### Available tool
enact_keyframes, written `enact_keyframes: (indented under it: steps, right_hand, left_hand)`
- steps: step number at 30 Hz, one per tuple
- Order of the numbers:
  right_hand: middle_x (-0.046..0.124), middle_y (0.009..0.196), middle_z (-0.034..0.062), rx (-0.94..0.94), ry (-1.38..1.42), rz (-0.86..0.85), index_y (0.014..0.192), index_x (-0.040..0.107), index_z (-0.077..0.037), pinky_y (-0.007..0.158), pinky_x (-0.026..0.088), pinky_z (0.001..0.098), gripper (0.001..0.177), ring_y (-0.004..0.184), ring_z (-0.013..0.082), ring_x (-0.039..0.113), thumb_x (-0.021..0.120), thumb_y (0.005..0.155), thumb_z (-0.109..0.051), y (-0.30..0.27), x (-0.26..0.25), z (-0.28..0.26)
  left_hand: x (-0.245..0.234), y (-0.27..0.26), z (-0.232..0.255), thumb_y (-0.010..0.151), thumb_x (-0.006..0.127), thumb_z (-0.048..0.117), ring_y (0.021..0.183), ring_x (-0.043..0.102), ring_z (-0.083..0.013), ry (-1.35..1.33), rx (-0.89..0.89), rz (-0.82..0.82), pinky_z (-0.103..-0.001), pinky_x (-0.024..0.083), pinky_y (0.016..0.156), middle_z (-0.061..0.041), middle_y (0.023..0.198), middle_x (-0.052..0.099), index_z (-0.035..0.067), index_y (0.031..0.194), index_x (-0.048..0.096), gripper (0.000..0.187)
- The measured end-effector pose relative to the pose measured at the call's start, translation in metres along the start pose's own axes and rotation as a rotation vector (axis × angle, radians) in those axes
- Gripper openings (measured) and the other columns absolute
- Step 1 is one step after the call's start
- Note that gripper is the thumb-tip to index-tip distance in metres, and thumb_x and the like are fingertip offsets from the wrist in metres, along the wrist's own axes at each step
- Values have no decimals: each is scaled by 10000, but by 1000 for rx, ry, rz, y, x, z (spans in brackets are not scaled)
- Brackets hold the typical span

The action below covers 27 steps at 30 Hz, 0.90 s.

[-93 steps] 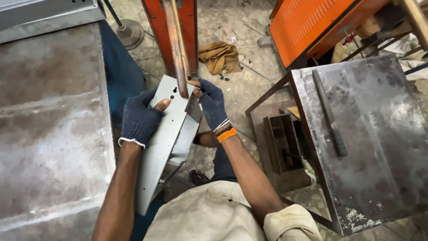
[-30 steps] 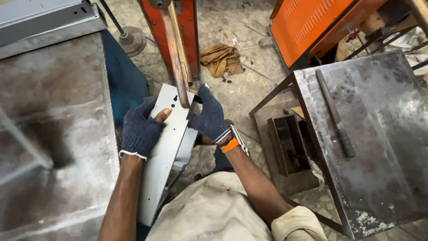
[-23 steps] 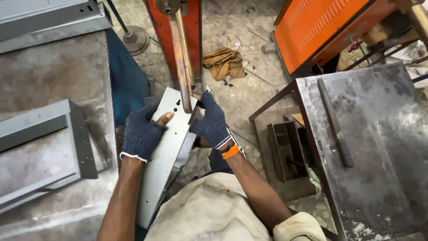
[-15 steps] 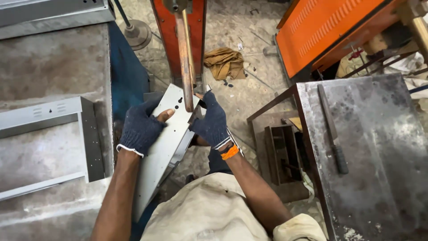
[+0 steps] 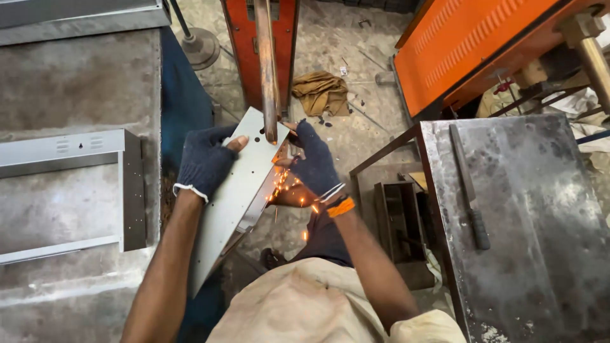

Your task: The user is assembling and spot-welding grey metal components in an industrial setting.

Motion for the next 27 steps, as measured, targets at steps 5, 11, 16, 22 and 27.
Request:
enact_keyframes:
  steps: [5, 11, 16, 22, 27]
  right_hand:
    - [535, 1504, 114, 72, 273, -87, 1518, 432, 7, 1200, 412, 382, 782, 1449, 237, 488, 551, 769, 202, 1, -16, 46]
    - [563, 1482, 124, 93, 244, -39, 1528, 436, 11, 1164, 455, 377, 822, 1430, 253, 527, 458, 734, 223, 1, -15, 42]
    - [620, 1400, 142, 108, 104, 14, 1501, 476, 8, 1126, 466, 362, 777, 1333, 264, 591, 512, 736, 137, -6, -20, 45]
    - [702, 1329, 180, -1, -178, 93, 1411, 598, 12, 1187, 438, 365, 562, 1278, 270, 683, 659, 853, 41, -7, -32, 56]
    - [635, 1324, 165, 83, 78, 80, 1396, 534, 19, 1067, 498, 360, 593, 1227, 284, 634, 728, 837, 1, -21, -21, 30]
  left_hand:
    - [9, 15, -9, 886, 771, 279, 662, 673, -112, -56, 30, 56, -314, 523, 617, -117, 770, 768, 43, 1104, 786, 322]
    - [9, 16, -3, 887, 755, 264, 677, 680, -104, -67, 67, 94, -305, 530, 634, -104, 794, 775, 44, 1114, 778, 318]
    - [4, 16, 10, 887, 752, 292, 647, 665, -135, -2, 45, 65, -329, 509, 614, -126, 748, 759, 60, 1116, 784, 328]
    - [1, 24, 16, 863, 752, 340, 639, 720, -179, 75, 48, 59, -344, 531, 638, -144, 719, 745, 67, 1084, 786, 353]
    - [-8, 19, 12, 868, 752, 358, 673, 735, -234, 140, 85, 23, -362, 540, 662, -152, 739, 741, 71, 1040, 800, 338]
Point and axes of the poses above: each hand's wrist, its own y-axis towards the middle knuckle, its own x-axis out of the palm, z = x × y, the point moved 3 cm from there along y, towards the middle knuckle
